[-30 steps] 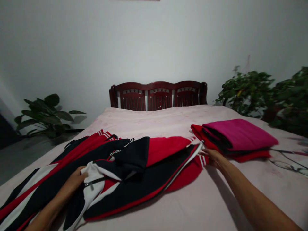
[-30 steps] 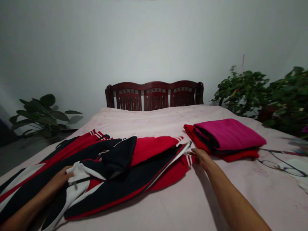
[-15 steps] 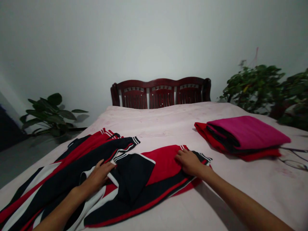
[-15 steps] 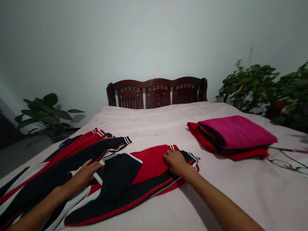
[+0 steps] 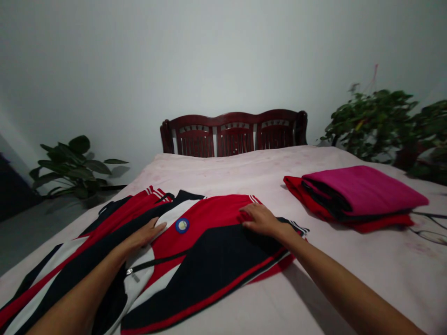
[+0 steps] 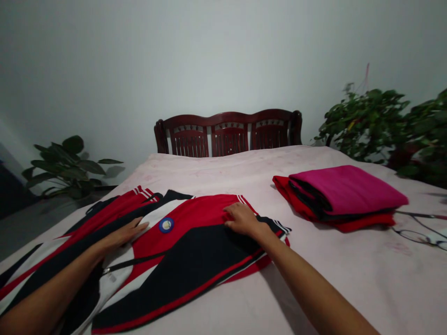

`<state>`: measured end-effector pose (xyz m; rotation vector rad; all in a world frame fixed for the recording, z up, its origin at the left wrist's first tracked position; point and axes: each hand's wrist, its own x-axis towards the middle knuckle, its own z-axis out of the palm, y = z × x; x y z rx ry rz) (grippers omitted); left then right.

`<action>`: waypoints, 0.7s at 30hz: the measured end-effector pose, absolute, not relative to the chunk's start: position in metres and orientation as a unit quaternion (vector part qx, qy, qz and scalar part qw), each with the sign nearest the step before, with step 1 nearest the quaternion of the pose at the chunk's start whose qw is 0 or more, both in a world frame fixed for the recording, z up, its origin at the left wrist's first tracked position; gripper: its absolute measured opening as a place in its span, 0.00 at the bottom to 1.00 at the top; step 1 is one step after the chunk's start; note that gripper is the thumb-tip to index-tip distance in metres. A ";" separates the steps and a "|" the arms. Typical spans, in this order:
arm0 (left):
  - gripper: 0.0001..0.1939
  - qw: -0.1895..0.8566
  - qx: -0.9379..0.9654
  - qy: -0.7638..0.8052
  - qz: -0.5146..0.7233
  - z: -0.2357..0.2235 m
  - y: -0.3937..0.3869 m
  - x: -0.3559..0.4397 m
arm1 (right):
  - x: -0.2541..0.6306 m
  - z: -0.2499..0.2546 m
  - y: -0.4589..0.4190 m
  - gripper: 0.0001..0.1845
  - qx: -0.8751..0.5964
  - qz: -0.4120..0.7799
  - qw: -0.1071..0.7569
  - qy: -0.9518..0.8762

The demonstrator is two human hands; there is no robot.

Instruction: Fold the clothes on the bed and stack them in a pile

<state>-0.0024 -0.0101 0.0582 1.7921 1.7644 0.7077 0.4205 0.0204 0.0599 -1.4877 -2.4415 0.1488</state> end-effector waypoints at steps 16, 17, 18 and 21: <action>0.53 0.102 0.772 0.624 -0.065 0.003 -0.141 0.037 | 0.510 0.039 -0.115 0.15 -0.583 -0.016 0.134 -0.801; 0.48 0.093 0.777 0.620 -0.050 0.006 -0.138 0.040 | 0.509 0.030 -0.125 0.17 -0.583 -0.064 0.153 -0.796; 0.44 0.088 0.783 0.615 -0.034 0.013 -0.131 0.041 | 0.504 0.022 -0.136 0.19 -0.573 -0.098 0.186 -0.792; 0.30 0.078 0.792 0.605 0.027 0.053 -0.097 0.042 | 0.474 0.001 -0.167 0.20 -0.475 -0.129 0.277 -0.825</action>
